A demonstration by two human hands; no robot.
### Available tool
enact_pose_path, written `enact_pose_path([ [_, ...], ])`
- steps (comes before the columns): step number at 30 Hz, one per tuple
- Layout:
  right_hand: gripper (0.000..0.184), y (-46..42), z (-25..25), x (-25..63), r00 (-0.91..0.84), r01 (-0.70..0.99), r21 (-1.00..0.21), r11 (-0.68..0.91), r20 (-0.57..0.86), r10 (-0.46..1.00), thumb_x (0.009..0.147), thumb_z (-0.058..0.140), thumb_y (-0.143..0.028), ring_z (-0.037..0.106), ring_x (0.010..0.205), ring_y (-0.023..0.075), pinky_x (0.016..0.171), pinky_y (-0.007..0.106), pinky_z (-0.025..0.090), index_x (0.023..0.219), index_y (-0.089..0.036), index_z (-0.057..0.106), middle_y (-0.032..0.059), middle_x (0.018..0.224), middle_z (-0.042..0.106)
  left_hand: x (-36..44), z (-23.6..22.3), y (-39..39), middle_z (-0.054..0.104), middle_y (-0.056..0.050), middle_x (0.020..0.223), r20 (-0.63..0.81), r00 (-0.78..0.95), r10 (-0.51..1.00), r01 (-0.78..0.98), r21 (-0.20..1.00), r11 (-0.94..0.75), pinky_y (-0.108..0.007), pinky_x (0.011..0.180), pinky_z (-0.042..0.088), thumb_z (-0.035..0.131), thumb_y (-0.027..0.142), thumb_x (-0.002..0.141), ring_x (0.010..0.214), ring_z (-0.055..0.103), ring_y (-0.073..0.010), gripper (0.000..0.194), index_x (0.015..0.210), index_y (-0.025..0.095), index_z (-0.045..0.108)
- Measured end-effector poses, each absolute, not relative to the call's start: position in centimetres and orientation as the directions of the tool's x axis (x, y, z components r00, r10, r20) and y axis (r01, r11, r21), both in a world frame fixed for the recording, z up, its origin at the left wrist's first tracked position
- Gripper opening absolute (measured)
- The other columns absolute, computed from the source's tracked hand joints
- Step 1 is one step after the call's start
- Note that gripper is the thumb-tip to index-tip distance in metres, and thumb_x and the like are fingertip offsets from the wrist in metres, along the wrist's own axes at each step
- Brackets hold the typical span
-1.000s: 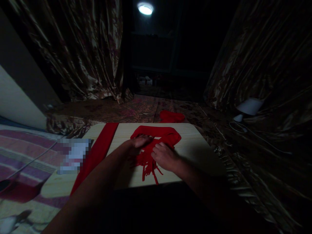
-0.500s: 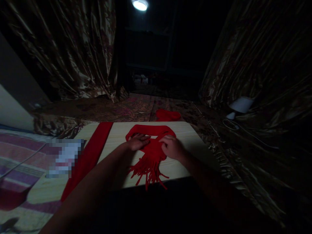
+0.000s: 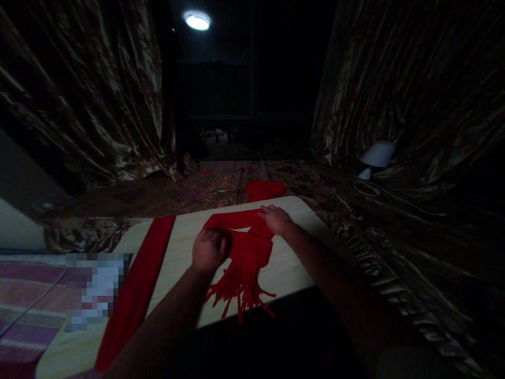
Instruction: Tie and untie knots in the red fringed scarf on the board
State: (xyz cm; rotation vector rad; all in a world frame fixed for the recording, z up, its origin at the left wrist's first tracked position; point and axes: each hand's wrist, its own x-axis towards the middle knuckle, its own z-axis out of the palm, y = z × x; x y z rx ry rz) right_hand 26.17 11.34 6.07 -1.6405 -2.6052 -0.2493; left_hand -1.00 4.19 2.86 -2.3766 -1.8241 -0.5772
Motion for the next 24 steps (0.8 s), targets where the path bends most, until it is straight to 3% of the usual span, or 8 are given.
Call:
enact_pose_path([
  [2, 0.051, 11.1, 6.2, 25.5, -0.413, 0.911, 0.049, 0.410, 0.159, 0.897, 0.085, 0.055, -0.018, 0.046, 0.130, 0.0280, 0.103, 0.041, 0.043, 0.136, -0.018, 0.062, 0.0114, 0.153, 0.048, -0.8, 4.0, 4.3, 0.071, -0.014, 0.111, 0.385, 0.159, 0.909, 0.956, 0.170, -0.239, -0.047, 0.105, 0.043, 0.029, 0.039, 0.099, 0.119, 0.057, -0.0302, 0.049, 0.110, 0.021, 0.074],
  [3, 0.050, 10.9, 6.3, 25.0, -0.407, 0.911, 0.014, 0.412, 0.189, 0.894, 0.086, 0.056, -0.021, 0.046, 0.131, 0.0271, 0.106, 0.039, 0.040, 0.135, -0.017, 0.062, 0.0118, 0.152, 0.049, -0.6, 4.6, 4.6, 0.070, -0.014, 0.116, 0.395, 0.163, 0.904, 0.953, 0.173, -0.247, -0.046, 0.107, 0.042, 0.028, 0.040, 0.100, 0.122, 0.055, -0.0296, 0.051, 0.116, 0.021, 0.071],
  [5, 0.049, 10.5, 6.3, 24.0, -0.408, 0.901, -0.046, 0.432, 0.254, 0.877, 0.092, 0.051, -0.030, 0.044, 0.134, 0.0248, 0.112, 0.036, 0.034, 0.137, -0.015, 0.061, 0.0118, 0.151, 0.050, 0.0, 5.6, 5.5, 0.060, -0.011, 0.139, 0.386, 0.219, 0.896, 0.941, 0.160, -0.299, -0.046, 0.114, 0.036, 0.028, 0.045, 0.100, 0.137, 0.044, -0.0285, 0.054, 0.135, 0.021, 0.061],
  [7, 0.054, 10.1, 5.9, 23.3, -0.407, 0.895, -0.071, 0.441, 0.276, 0.871, 0.098, 0.044, -0.044, 0.040, 0.139, 0.0257, 0.116, 0.040, 0.028, 0.144, -0.018, 0.054, 0.0113, 0.154, 0.046, 0.4, 5.8, 6.6, 0.043, -0.009, 0.157, 0.295, 0.253, 0.922, 0.945, 0.128, -0.300, -0.054, 0.119, 0.025, 0.028, 0.053, 0.099, 0.149, 0.027, -0.0314, 0.061, 0.149, 0.025, 0.047],
  [10, 0.066, 9.9, 4.5, 23.7, -0.354, 0.924, -0.092, 0.371, 0.159, 0.922, 0.097, 0.038, -0.062, 0.028, 0.147, 0.0305, 0.116, 0.050, 0.023, 0.154, -0.028, 0.041, 0.0088, 0.162, 0.033, 0.3, 4.6, 7.8, 0.026, -0.008, 0.165, 0.073, 0.223, 0.972, 0.969, 0.091, -0.230, -0.068, 0.116, 0.015, 0.026, 0.063, 0.096, 0.153, 0.013, -0.0369, 0.069, 0.156, 0.031, 0.036],
  [12, 0.069, 10.1, 3.3, 24.6, -0.297, 0.945, -0.116, 0.306, 0.093, 0.950, 0.097, 0.035, -0.066, 0.022, 0.149, 0.0312, 0.117, 0.052, 0.022, 0.157, -0.031, 0.033, 0.0062, 0.165, 0.027, -0.1, 3.4, 8.1, 0.020, -0.007, 0.167, 0.037, 0.211, 0.977, 0.974, 0.082, -0.213, -0.068, 0.116, 0.014, 0.025, 0.066, 0.095, 0.154, 0.009, -0.0365, 0.071, 0.158, 0.032, 0.031],
  [20, 0.072, 10.6, 1.6, 25.7, -0.240, 0.949, -0.182, 0.258, 0.113, 0.964, 0.096, 0.034, -0.067, 0.019, 0.150, 0.0308, 0.119, 0.047, 0.017, 0.158, -0.032, 0.029, 0.0013, 0.167, 0.023, -1.1, 1.9, 7.7, 0.021, -0.004, 0.167, 0.115, 0.239, 0.964, 0.962, 0.108, -0.251, -0.063, 0.118, 0.014, 0.026, 0.066, 0.095, 0.155, 0.008, -0.0330, 0.070, 0.158, 0.034, 0.029],
  [24, 0.071, 10.3, 1.5, 25.5, -0.174, 0.963, -0.186, 0.196, 0.127, 0.977, 0.095, 0.035, -0.067, 0.026, 0.147, 0.0315, 0.118, 0.048, 0.019, 0.158, -0.034, 0.031, 0.0014, 0.167, 0.023, -0.9, 1.7, 7.4, 0.023, -0.002, 0.167, 0.149, 0.137, 0.979, 0.978, 0.136, -0.158, -0.060, 0.119, 0.019, 0.024, 0.064, 0.097, 0.154, 0.011, -0.0315, 0.068, 0.157, 0.033, 0.032],
])
